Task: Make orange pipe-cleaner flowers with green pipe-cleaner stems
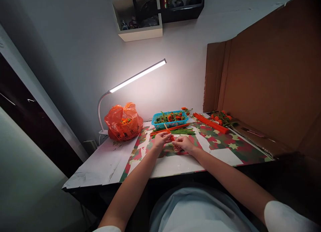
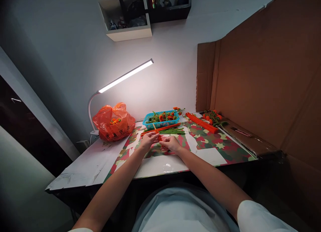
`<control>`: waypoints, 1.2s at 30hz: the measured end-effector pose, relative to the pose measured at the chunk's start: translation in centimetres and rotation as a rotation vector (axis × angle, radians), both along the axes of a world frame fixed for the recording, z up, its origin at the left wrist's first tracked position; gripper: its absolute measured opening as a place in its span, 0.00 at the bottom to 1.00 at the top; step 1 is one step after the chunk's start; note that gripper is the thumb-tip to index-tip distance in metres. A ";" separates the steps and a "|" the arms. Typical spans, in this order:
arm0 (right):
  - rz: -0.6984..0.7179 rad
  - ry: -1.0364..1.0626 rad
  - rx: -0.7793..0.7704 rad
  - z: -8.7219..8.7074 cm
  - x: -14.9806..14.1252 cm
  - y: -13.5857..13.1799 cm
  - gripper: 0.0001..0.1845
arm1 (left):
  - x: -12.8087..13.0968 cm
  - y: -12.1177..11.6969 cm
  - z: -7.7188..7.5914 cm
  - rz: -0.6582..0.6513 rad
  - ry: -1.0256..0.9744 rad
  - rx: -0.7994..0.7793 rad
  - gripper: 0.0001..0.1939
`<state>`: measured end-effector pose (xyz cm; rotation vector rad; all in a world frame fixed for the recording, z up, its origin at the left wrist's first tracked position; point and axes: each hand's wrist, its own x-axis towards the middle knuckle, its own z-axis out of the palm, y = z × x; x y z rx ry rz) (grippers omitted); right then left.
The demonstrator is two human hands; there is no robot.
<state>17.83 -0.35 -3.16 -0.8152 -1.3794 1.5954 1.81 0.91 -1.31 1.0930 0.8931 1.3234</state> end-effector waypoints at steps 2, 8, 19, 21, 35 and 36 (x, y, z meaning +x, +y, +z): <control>-0.012 0.005 0.007 -0.1 -0.1 0.0 0.21 | 0.0 0.0 -0.1 -0.010 -0.015 -0.013 0.18; 0.099 0.073 -0.045 0.6 0.1 -0.1 0.23 | 0.2 -0.6 1.0 -0.115 -0.137 -0.016 0.11; 0.258 0.111 -0.116 1.2 0.4 -0.6 0.24 | -0.2 -0.5 1.3 -0.127 -0.223 0.022 0.11; 0.235 0.089 -0.107 1.0 0.4 -0.5 0.25 | -0.2 -0.3 1.1 -0.099 -0.208 0.027 0.13; 0.143 0.003 -0.021 0.8 0.1 -0.6 0.23 | -0.2 -0.4 0.9 -0.031 -0.051 0.047 0.23; 0.141 0.010 -0.019 0.9 0.1 -0.7 0.22 | -0.1 -0.5 0.9 -0.047 -0.041 0.047 0.23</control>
